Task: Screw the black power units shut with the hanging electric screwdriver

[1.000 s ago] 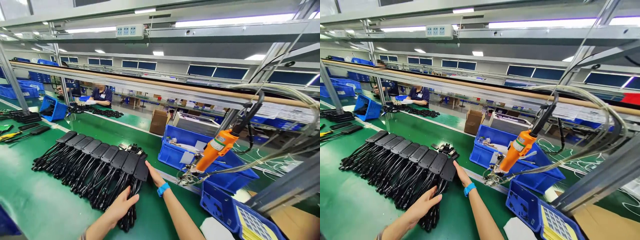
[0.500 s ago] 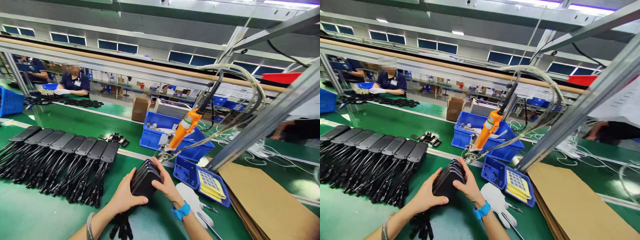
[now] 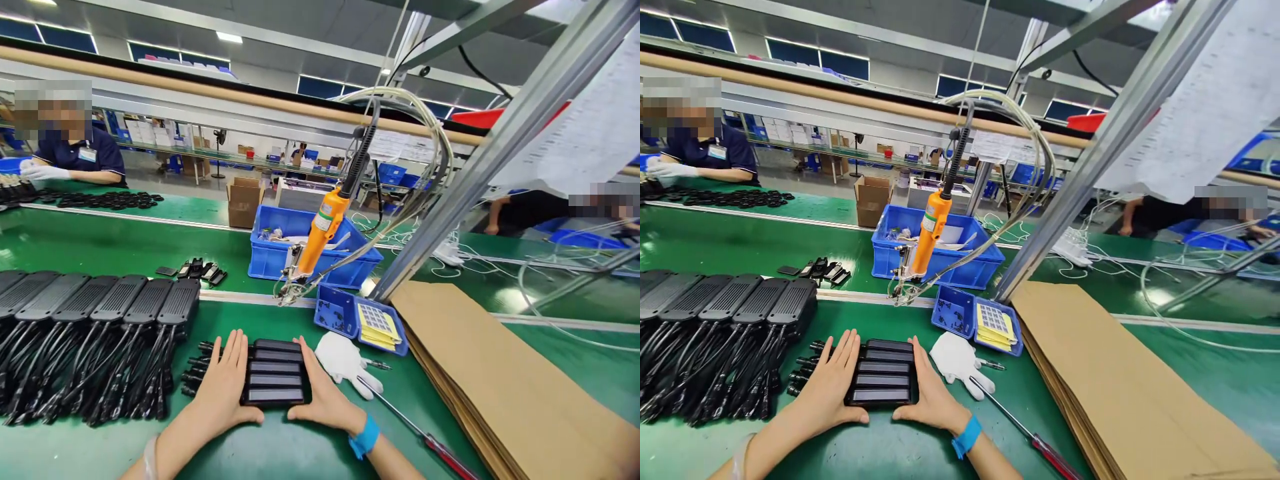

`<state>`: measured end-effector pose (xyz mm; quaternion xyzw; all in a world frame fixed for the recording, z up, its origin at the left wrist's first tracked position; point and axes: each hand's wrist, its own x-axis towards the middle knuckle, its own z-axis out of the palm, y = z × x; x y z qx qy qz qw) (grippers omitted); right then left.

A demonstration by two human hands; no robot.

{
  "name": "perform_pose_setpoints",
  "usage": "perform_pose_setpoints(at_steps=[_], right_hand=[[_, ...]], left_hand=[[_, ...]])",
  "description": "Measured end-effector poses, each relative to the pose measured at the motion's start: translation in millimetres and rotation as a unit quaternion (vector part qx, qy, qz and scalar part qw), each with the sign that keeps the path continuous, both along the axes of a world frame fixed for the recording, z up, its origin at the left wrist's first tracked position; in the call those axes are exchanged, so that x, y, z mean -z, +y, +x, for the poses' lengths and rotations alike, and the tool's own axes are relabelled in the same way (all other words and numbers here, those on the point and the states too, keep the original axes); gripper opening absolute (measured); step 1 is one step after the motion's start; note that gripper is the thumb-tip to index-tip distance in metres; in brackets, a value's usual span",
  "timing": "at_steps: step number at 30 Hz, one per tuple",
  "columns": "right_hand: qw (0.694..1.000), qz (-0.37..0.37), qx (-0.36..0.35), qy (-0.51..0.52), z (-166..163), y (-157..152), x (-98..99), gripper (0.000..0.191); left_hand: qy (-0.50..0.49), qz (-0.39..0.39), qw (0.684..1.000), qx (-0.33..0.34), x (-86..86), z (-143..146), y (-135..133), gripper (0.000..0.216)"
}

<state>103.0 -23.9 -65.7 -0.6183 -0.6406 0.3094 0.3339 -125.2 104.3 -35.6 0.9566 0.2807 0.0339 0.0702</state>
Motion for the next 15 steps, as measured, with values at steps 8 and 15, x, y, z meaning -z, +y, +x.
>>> perform_pose_setpoints(at_steps=[8,15], right_hand=[[0.999,-0.007,0.040,0.037,-9,12,-19.3,0.146],[0.977,-0.186,0.072,0.079,13,53,-82.0,0.082]], left_hand=[[0.006,-0.018,1.000,0.002,-30.6,12,2,0.112],[-0.061,-0.130,0.989,-0.039,-79.8,24,20,0.040]])
